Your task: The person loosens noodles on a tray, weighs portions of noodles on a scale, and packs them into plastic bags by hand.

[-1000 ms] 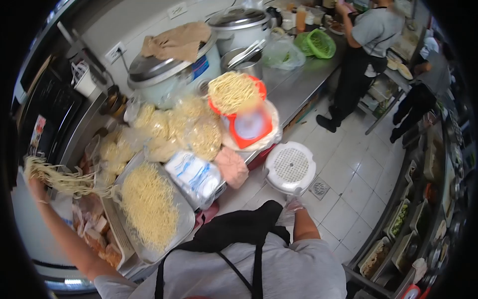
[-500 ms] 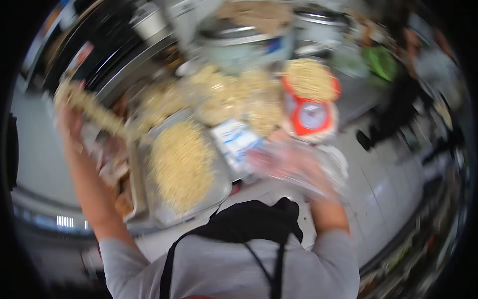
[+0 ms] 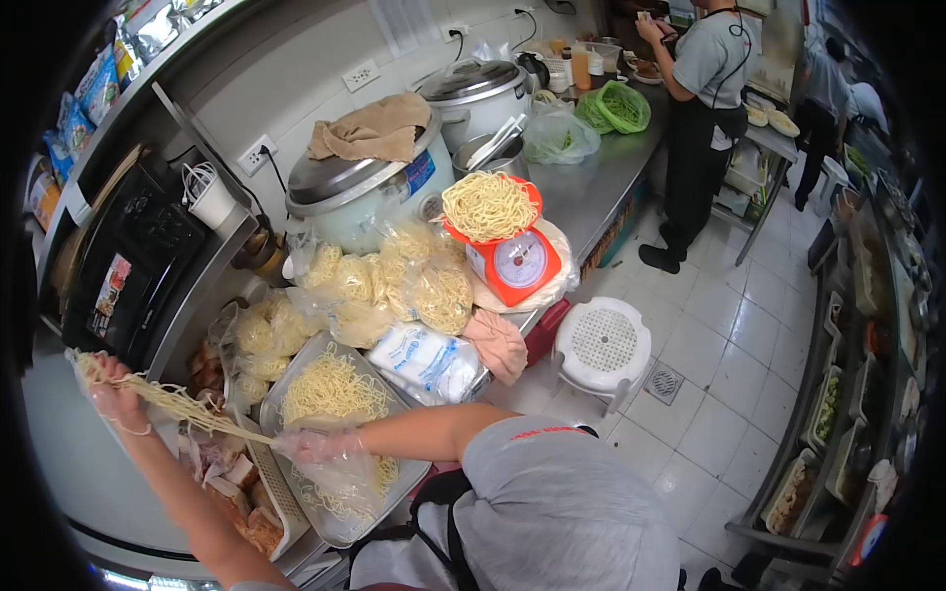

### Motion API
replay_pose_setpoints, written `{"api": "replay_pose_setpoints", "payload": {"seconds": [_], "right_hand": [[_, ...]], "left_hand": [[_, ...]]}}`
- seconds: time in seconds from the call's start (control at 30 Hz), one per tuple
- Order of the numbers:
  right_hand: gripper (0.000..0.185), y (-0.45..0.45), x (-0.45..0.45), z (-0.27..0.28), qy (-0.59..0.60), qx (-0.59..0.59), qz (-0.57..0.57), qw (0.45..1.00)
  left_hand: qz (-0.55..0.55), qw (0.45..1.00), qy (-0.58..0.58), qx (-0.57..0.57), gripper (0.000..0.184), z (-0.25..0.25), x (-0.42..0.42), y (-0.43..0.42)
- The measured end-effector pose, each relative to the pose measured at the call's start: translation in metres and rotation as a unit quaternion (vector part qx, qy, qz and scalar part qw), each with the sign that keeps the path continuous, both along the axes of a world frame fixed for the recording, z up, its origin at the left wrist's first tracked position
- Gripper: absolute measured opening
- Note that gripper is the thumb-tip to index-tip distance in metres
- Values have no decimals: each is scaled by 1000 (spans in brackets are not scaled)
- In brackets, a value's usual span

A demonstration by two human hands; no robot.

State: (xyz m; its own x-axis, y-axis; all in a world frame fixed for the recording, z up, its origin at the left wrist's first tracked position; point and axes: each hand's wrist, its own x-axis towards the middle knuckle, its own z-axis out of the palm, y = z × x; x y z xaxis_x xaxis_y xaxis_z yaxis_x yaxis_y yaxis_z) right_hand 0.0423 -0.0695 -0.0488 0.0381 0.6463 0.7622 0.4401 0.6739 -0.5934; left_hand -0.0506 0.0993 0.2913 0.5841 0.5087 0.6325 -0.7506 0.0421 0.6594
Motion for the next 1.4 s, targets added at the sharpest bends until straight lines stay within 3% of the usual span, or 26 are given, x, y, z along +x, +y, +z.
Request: {"api": "replay_pose_setpoints", "payload": {"seconds": [0.03,0.17,0.2,0.3,0.37,0.43,0.5,0.53,0.6,0.67,0.7,0.77,0.8,0.87,0.9,0.93,0.97,1.03,1.1,1.13,1.2,1.23,1.3,1.33,1.4], "right_hand": [[43,-10,2,-3,-29,29,-42,998],[35,-67,35,25,148,-136,43,979],[33,-71,45,31,169,-208,43,963],[28,-73,74,38,168,-475,-4,864],[35,-55,83,5,-114,-431,-125,886],[44,-33,87,-22,-214,-313,-172,909],[52,-20,83,-34,-128,-145,-147,970],[54,-35,77,-2,-145,-200,-163,955],[57,-69,66,81,18,-272,-75,959],[59,-79,64,98,206,-227,25,952],[62,-84,64,98,212,-177,19,961],[65,-96,67,94,345,-94,132,925],[64,-105,69,92,461,-57,247,851],[62,-125,73,88,434,21,178,883],[61,-140,77,90,276,60,-9,959],[61,-154,82,90,98,96,-196,971],[60,-168,88,86,121,113,-165,972],[59,-195,104,78,167,145,-102,970],[58,-223,115,66,232,147,-55,960],[58,-235,119,55,266,147,-32,952],[56,-255,127,18,343,-22,-143,928],[57,-268,134,14,328,47,-151,931],[57,-296,147,7,318,57,-189,927],[56,-313,158,4,319,-3,-220,922],[54,-334,171,1,316,-96,-276,903]], "left_hand": [[11,1000,-6,13,13,12,-19,30],[6,994,-27,110,14,65,-90,116],[-9,990,-20,136,14,83,-111,137],[108,988,-13,111,11,103,-142,146],[181,980,4,83,10,105,-148,145],[228,972,25,58,9,98,-140,140],[247,967,49,39,8,91,-119,131],[248,966,58,34,8,88,-106,125],[244,967,75,22,8,82,-78,111],[229,969,87,26,8,76,-49,92],[210,973,83,56,11,77,-36,87],[174,975,106,83,11,75,-7,76],[148,978,113,93,12,74,10,66],[136,979,120,88,13,73,46,35],[147,980,91,98,15,71,65,13],[170,977,101,77,16,71,85,-1],[222,970,83,46,17,69,110,-48],[66,989,88,103,11,71,143,-57],[80,990,91,64,11,74,184,-113],[36,991,107,75,14,78,201,-122],[-33,990,101,89,14,82,234,-157],[-38,994,85,66,13,81,251,-180],[-35,994,88,57,13,79,284,-211],[-98,988,81,84,12,77,302,-212],[-119,986,93,71,10,76,332,-236]]}}
